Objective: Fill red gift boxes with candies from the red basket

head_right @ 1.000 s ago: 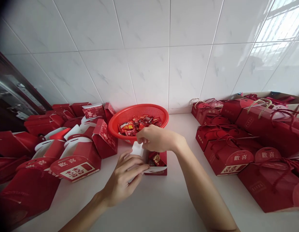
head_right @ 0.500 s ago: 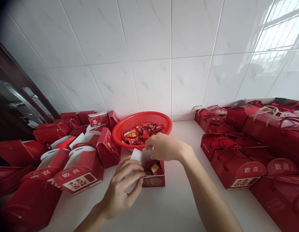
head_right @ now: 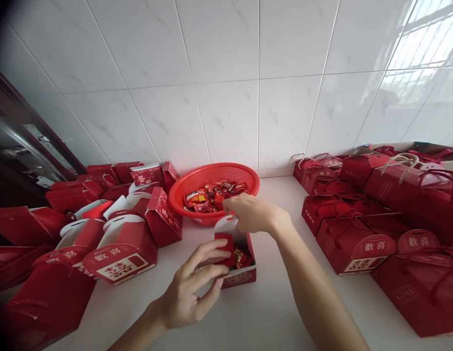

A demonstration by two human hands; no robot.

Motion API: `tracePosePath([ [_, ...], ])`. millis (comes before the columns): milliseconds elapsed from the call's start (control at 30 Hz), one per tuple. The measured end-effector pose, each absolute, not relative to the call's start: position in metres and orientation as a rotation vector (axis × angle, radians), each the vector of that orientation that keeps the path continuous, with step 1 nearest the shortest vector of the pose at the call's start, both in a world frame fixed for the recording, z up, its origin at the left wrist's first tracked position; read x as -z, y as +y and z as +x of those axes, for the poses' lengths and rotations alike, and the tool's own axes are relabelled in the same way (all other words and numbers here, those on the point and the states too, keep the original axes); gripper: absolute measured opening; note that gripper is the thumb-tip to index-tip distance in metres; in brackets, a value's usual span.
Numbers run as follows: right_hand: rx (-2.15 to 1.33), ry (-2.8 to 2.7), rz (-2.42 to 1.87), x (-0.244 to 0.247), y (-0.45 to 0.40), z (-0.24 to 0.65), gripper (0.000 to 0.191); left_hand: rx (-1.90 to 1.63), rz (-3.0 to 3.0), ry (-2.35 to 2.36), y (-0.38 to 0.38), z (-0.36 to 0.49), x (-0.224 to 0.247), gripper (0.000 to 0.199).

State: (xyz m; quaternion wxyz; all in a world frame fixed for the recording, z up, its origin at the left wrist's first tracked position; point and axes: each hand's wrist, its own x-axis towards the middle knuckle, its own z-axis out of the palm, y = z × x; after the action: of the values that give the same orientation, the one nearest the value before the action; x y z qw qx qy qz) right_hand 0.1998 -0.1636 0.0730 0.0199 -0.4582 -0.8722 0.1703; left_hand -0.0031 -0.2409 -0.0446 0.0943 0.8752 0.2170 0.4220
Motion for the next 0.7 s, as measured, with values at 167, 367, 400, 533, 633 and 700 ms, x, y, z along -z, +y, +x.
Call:
tracePosePath([
  [167,-0.511,-2.668,-1.445,-0.076,-0.161,0.208,0.019,-1.239,2.591,0.687,-0.239,-0.001,0.041,0.024],
  [367,-0.687,-2.678,-1.472,-0.083,-0.165,0.213,0.04,-1.244,2.564,0.737,-0.24,-0.001,0.037,0.018],
  [400,-0.696,-2.676,-1.504,-0.082,-0.164,0.211,0.04,-1.239,2.556,0.738,-0.24,-0.002,0.037,0.018],
  [533,-0.657,-2.68,-1.606,-0.071,-0.158,0.199,0.037,-1.248,2.516,0.74,-0.24,-0.001,0.038,0.013],
  [633,-0.613,-2.691,-1.618,-0.066,-0.155,0.194,0.031,-1.306,2.492,0.778,-0.239,0.0,0.04,0.01],
  [700,-0.587,-2.708,-1.563,-0.064,-0.155,0.193,0.021,-1.343,2.475,0.817,-0.239,0.001,0.041,0.011],
])
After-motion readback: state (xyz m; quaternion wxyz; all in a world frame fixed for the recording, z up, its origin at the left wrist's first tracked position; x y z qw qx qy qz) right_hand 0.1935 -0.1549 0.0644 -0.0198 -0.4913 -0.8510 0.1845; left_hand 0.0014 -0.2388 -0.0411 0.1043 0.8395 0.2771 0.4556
